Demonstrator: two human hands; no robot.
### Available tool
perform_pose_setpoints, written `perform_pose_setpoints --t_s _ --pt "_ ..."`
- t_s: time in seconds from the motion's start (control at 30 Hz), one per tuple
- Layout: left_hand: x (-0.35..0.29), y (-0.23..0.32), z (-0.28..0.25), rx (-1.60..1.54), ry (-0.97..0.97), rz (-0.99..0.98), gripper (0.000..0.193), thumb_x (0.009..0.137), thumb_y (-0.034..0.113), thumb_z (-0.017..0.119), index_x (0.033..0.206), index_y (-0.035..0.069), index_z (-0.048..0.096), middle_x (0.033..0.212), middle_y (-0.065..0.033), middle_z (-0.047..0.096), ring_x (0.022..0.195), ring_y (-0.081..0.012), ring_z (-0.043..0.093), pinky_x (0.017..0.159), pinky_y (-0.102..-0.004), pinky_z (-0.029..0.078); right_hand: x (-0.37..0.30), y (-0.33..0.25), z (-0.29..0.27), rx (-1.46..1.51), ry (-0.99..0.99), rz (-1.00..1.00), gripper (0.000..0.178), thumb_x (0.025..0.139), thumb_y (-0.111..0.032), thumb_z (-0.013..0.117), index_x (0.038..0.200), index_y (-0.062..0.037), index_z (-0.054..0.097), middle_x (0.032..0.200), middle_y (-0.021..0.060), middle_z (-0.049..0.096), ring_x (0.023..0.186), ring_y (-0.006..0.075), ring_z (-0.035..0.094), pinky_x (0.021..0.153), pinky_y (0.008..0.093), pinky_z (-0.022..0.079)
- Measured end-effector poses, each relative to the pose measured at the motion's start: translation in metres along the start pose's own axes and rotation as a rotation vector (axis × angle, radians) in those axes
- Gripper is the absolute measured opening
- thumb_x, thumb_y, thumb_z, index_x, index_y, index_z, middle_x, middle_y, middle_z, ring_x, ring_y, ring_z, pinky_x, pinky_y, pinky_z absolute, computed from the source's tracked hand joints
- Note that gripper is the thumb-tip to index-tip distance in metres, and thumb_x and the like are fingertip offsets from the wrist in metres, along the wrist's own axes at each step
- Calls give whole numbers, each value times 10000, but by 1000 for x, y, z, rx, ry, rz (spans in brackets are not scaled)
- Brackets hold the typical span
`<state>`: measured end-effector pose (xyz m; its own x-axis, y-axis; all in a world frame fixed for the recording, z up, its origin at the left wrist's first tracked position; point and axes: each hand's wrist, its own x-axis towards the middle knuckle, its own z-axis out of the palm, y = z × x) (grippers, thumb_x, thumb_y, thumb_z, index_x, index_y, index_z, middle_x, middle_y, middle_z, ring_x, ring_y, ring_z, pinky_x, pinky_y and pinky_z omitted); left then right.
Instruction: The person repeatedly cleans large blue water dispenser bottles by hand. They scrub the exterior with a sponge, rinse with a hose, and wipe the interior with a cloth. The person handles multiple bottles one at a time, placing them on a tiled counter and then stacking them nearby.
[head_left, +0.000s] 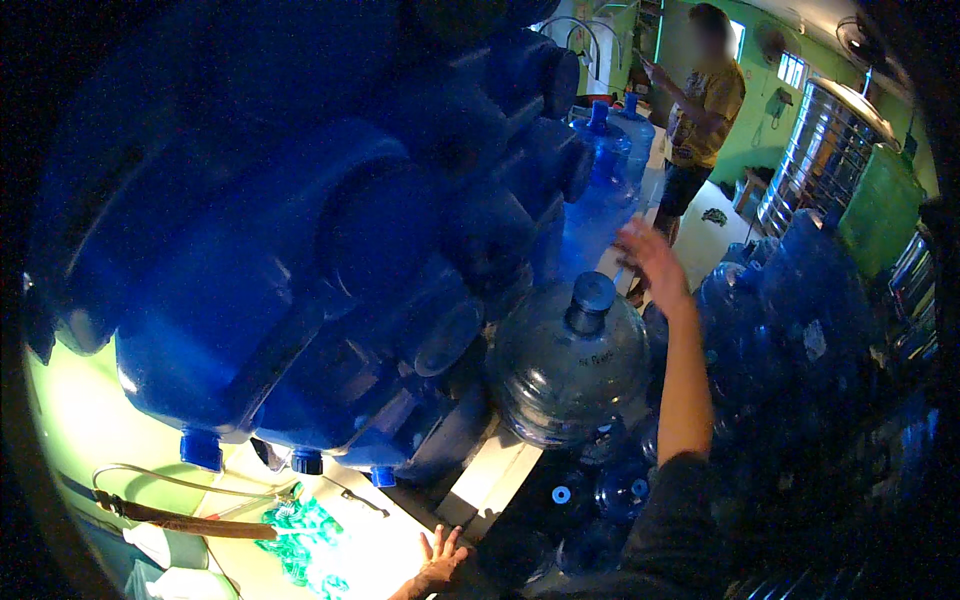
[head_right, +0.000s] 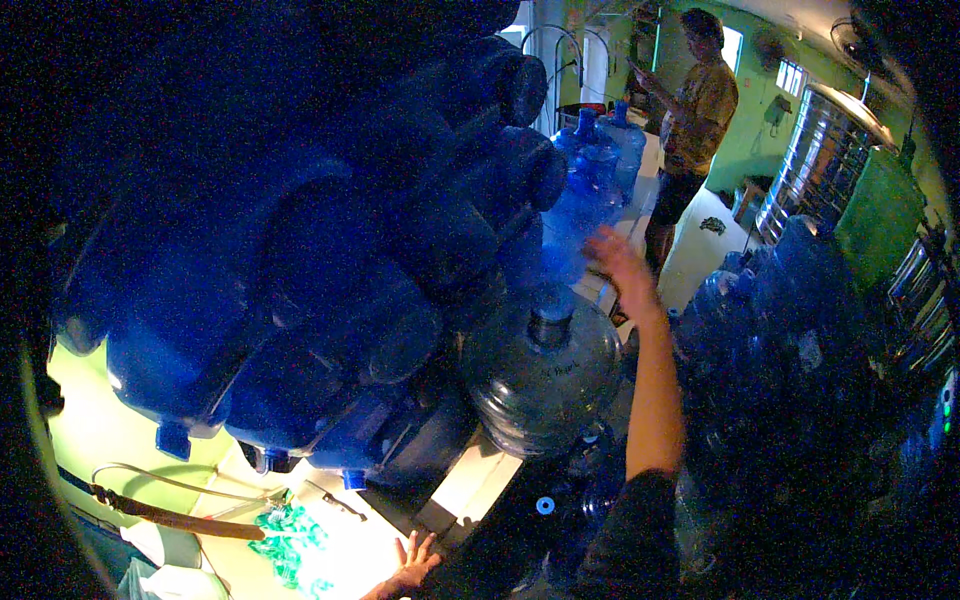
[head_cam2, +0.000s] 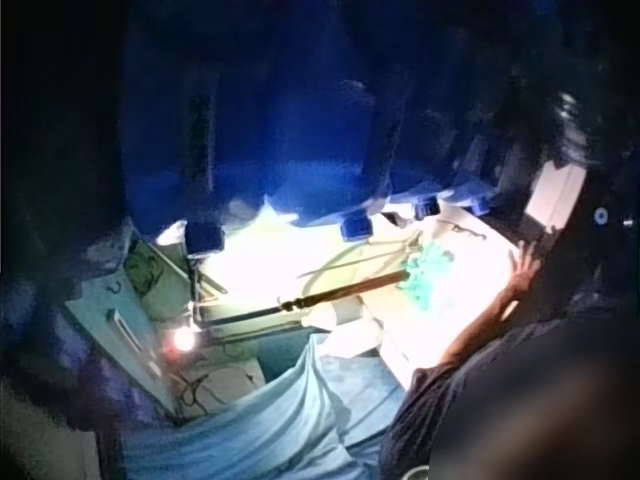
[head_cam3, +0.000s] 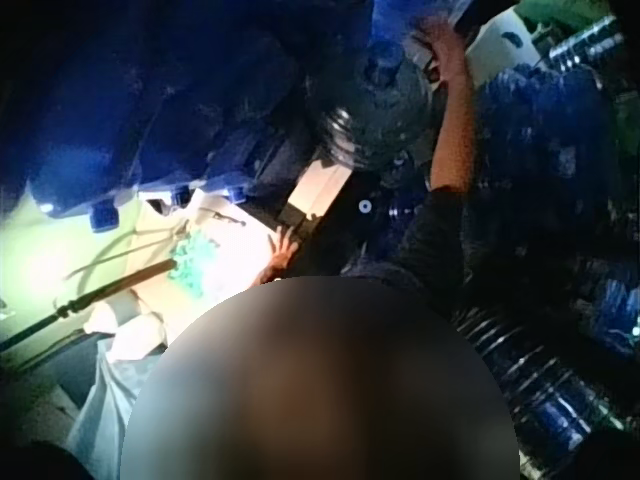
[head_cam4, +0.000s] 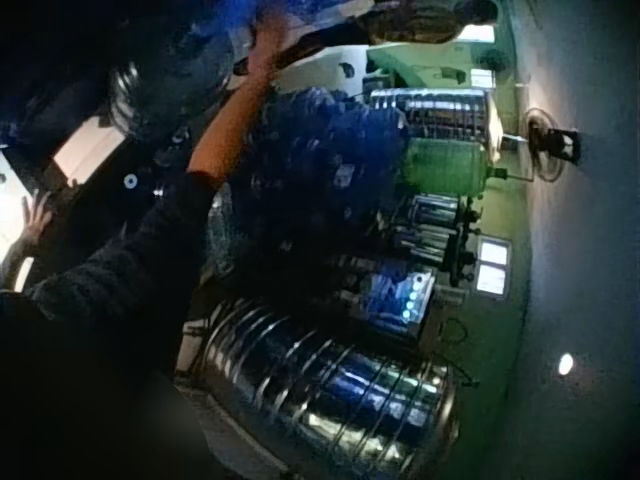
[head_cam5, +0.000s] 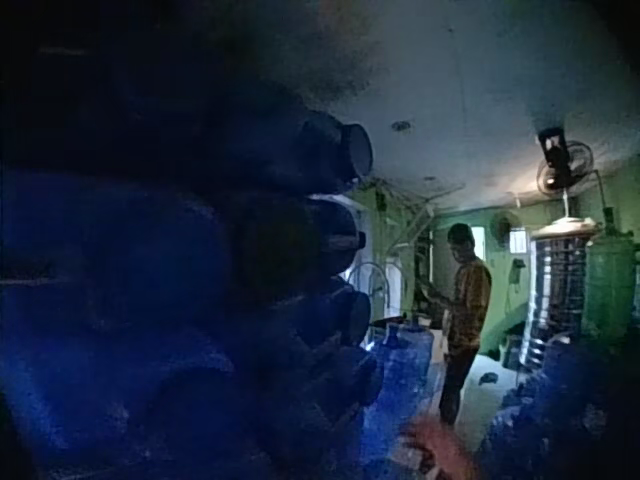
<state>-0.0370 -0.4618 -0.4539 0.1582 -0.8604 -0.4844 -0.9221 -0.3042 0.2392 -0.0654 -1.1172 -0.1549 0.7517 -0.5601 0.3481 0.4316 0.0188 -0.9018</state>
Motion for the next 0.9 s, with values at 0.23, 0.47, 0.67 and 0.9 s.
perform_pose_setpoints --t_s 0.23,0.47,0.67,0.9 --pt "3 -2 2 71 75 40 491 872 272 590 1345 218 473 1635 -217 25 1440 -604 -65 972 -868 -42 -61 16 107 -818 115 -83 716 620 -228 911 1236 -58 587 1144 99 681 1089 279 641 955 399 489" --pt "6 -2 15 265 171 25 580 822 214 601 1384 203 455 1635 -221 20 1450 -588 -77 982 -858 -63 -60 -12 56 -901 578 -63 503 598 -213 866 1035 -56 672 970 92 710 877 240 672 851 383 525" --pt "5 5 -2 262 -18 -6 444 907 306 554 1334 210 477 1642 -202 11 1446 -593 -79 971 -868 -57 -18 -11 4 -1065 828 -288 492 628 -264 858 1022 -46 660 941 129 706 869 308 677 827 421 522" --pt "-2 6 -26 -112 -29 42 510 878 269 560 1372 198 453 1638 -213 -8 1435 -612 -69 957 -879 -46 84 60 -57 -1264 1028 -141 765 724 -462 804 1309 -47 538 1154 169 667 1059 379 642 923 463 510"
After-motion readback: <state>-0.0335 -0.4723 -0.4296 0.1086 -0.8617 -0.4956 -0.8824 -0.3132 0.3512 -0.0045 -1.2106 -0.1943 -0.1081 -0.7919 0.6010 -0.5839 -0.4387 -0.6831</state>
